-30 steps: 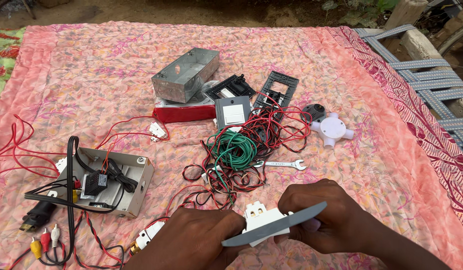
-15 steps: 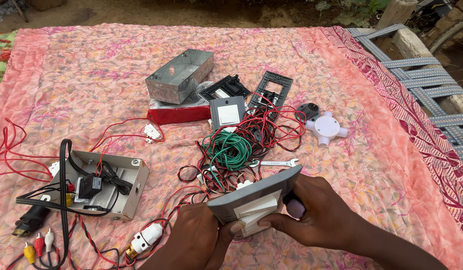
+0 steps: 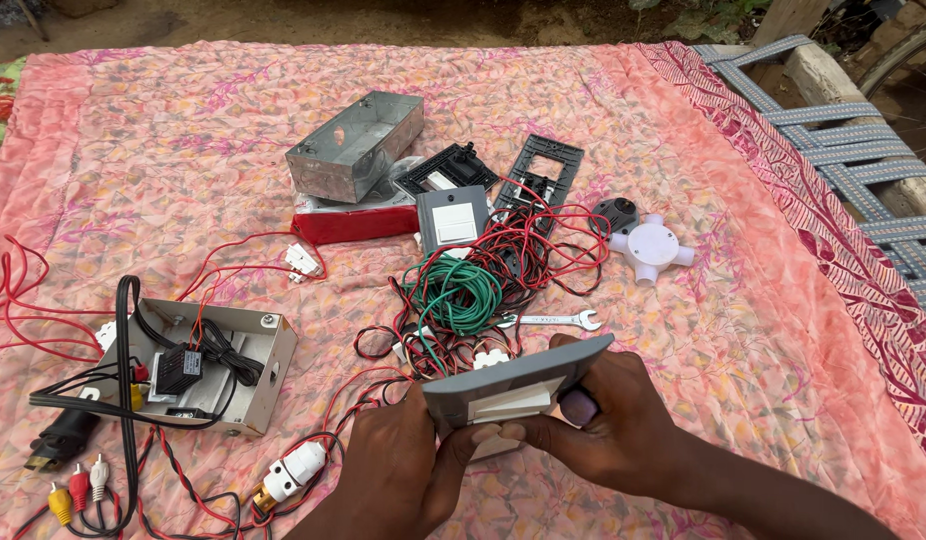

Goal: The person assembles an electrical switch panel by inserting switches into the frame and using a screwdriver to tighten the internal wiring connections.

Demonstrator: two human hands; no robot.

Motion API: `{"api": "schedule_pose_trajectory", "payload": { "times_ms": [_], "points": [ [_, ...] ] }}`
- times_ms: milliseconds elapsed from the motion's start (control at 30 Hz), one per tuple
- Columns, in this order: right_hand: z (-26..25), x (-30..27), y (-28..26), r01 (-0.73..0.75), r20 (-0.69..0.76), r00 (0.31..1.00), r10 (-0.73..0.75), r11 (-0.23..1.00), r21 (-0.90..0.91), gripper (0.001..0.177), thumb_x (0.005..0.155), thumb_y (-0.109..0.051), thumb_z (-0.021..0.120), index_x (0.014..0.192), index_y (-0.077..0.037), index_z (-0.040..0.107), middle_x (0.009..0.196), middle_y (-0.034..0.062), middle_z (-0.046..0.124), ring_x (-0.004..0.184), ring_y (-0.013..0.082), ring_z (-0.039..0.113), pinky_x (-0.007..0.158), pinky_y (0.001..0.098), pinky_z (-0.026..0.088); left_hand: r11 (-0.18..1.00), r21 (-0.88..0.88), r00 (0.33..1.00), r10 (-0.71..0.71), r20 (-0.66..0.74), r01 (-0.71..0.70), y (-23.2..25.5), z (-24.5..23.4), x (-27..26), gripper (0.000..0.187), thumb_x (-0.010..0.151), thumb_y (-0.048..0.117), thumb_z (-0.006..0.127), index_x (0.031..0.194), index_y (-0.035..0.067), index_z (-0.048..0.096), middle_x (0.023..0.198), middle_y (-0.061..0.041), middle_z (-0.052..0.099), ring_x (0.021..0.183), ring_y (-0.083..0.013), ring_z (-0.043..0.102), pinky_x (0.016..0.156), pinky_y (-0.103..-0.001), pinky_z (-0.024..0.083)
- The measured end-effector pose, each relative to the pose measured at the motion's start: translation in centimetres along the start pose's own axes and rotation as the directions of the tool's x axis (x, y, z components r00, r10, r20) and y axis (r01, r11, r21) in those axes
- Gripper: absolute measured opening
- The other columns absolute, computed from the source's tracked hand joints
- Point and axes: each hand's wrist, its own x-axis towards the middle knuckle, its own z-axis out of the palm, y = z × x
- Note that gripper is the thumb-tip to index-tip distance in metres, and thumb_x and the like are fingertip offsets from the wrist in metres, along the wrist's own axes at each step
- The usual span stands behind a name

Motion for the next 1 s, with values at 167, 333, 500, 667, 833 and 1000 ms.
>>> {"api": "schedule_pose_trajectory", "payload": {
  "times_ms": [167,333,500,667,833,1000],
  "points": [
    [-1.8,1.4,0.5,-0.049,0.141,0.988,0.055,0.998,-0.049,0.037,0.08,-0.023,0.087,0.106,-0.006,0.068,0.08,0.004,0.067,0.074,0.0173,0.065,0.068,0.035,0.053,0.997,-0.078,0.997,-0.013,0.076,0.019,0.5,-1.8,1.5,0.048,0.09,0.018,0.078,0.117,-0.009,0.049,0.077,-0.019,0.07,0.066,-0.0385,0.071,0.053,-0.048,0.053],
    [-1.9,1.2,0.4,-0.082,0.137,0.986,0.099,0.989,-0.124,0.029,0.084,-0.023,0.082,0.103,-0.007,0.067,0.079,0.0059,0.067,0.072,0.0209,0.065,0.066,0.0372,0.05,0.992,-0.125,0.997,0.0,0.076,0.009,1.8,-3.3,2.6,0.058,0.083,0.023,0.082,0.121,-0.006,0.049,0.081,-0.019,0.073,0.069,-0.0389,0.073,0.056,-0.048,0.054],
    [-0.7,0.5,0.9,0.0,0.057,0.998,0.006,0.996,-0.088,0.025,0.087,-0.023,0.082,0.099,-0.008,0.066,0.076,0.0046,0.07,0.065,0.0212,0.069,0.06,0.0358,0.052,0.963,-0.185,0.979,-0.18,0.097,0.196,1.9,-2.6,2.5,0.047,0.087,0.021,0.078,0.12,-0.002,0.052,0.083,-0.016,0.077,0.068,-0.0324,0.078,0.057,-0.044,0.059],
    [-0.5,1.9,1.9,-0.196,0.093,0.973,0.209,0.972,-0.133,0.043,0.082,-0.03,0.082,0.111,-0.006,0.063,0.081,0.0072,0.071,0.072,0.0205,0.069,0.067,0.0373,0.055,0.92,-0.167,0.93,-0.329,0.162,0.355,2.2,-3.3,3.8,0.056,0.091,0.024,0.07,0.133,-0.003,0.043,0.084,-0.018,0.077,0.07,-0.0339,0.078,0.06,-0.044,0.06],
    [-1.6,3.8,2.9,-0.254,0.319,0.929,0.189,0.951,0.177,0.06,0.094,-0.039,0.068,0.14,-0.003,0.053,0.124,0.014,0.063,0.113,0.0219,0.057,0.096,0.0385,0.049,0.839,-0.345,0.907,-0.37,0.204,0.42,1.5,-5.6,6.0,0.047,0.099,0.025,0.055,0.138,0.004,0.042,0.104,-0.016,0.078,0.092,-0.0262,0.079,0.077,-0.041,0.059],
    [-1.1,4.0,2.6,-0.203,0.293,0.944,0.149,0.966,0.163,0.064,0.092,-0.037,0.073,0.14,-0.003,0.05,0.13,0.0132,0.064,0.125,0.0202,0.059,0.103,0.038,0.049,0.808,-0.353,0.879,-0.403,0.254,0.472,-0.1,-4.9,6.1,0.047,0.096,0.035,0.06,0.13,0.003,0.053,0.103,-0.014,0.079,0.093,-0.0218,0.077,0.081,-0.039,0.059]
  ]
}}
